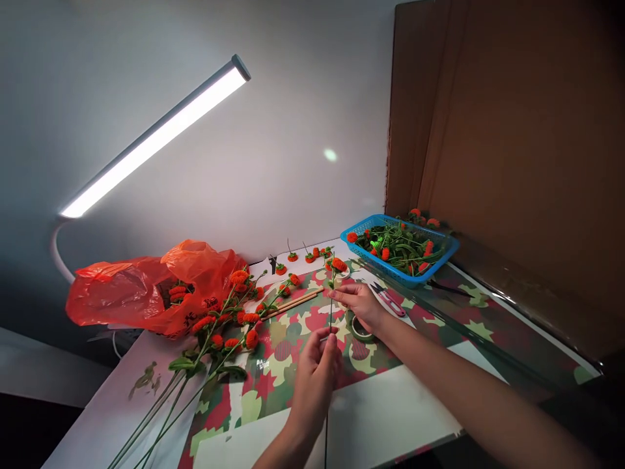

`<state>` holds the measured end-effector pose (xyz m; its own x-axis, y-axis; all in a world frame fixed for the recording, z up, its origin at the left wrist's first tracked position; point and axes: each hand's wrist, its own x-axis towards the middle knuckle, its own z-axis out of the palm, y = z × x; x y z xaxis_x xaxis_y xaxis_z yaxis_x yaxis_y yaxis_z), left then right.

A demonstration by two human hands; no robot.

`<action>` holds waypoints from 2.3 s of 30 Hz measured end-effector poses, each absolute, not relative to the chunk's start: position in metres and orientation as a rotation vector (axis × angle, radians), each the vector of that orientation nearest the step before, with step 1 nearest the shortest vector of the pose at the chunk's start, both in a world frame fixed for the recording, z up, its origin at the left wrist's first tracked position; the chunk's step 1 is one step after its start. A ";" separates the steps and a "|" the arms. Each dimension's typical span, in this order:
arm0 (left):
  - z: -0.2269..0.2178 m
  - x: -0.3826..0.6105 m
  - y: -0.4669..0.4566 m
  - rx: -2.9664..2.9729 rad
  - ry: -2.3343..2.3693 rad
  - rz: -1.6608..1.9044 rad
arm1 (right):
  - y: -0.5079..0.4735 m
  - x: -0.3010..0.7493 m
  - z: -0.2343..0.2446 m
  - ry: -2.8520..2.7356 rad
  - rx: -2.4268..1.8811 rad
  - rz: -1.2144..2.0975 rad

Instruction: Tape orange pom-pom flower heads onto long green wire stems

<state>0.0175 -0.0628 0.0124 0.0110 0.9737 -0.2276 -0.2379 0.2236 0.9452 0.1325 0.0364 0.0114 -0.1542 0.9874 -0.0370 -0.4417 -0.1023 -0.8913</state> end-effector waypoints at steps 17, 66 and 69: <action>0.005 0.032 -0.061 0.461 0.780 1.214 | 0.026 0.131 0.012 -0.691 -0.452 1.937; 0.000 0.023 -0.070 0.741 1.126 1.329 | 0.019 0.125 0.008 -0.888 -0.674 1.741; 0.000 0.022 -0.073 0.831 1.287 1.380 | 0.021 0.127 0.007 -0.977 -0.726 1.711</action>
